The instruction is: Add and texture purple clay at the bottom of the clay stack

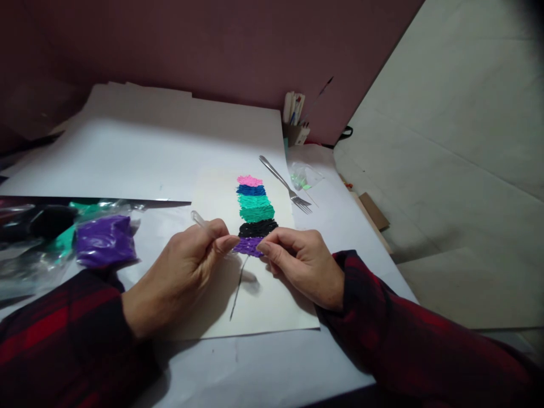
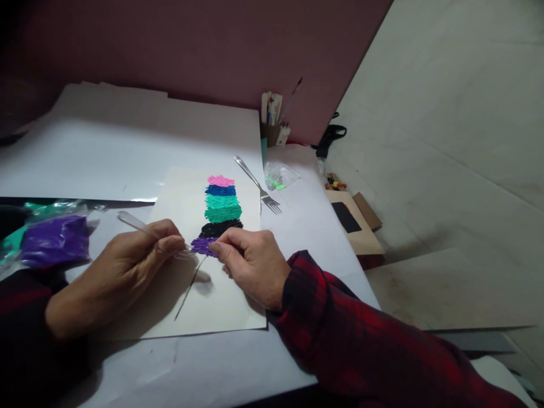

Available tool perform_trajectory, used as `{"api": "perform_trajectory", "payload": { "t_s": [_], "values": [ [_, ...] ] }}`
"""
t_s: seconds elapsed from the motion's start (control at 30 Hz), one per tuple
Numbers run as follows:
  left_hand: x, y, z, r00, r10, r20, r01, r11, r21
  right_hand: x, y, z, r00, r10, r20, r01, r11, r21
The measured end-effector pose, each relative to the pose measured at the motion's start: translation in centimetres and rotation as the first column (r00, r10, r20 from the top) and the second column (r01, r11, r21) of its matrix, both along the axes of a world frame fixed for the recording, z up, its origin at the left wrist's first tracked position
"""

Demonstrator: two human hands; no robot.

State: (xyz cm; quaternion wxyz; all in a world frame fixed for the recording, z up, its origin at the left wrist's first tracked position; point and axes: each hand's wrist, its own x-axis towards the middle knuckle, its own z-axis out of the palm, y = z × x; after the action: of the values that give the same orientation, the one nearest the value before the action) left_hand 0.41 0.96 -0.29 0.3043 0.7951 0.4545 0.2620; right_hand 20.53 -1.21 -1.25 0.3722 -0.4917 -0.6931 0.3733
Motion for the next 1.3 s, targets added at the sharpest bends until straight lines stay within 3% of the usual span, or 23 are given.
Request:
{"api": "perform_trajectory", "payload": {
  "t_s": [0.6,1.3],
  "values": [
    [0.01,0.03,0.39,0.994,0.059,-0.089,-0.051,0.994,0.092,-0.06,-0.06,0.00,1.000,-0.009,-0.006,0.009,1.000,-0.003],
    [-0.11,0.03,0.17,0.993,0.079,-0.083,-0.068,0.989,0.130,0.00,-0.11,0.03,1.000,-0.006,-0.006,0.006,1.000,-0.012]
  ]
}}
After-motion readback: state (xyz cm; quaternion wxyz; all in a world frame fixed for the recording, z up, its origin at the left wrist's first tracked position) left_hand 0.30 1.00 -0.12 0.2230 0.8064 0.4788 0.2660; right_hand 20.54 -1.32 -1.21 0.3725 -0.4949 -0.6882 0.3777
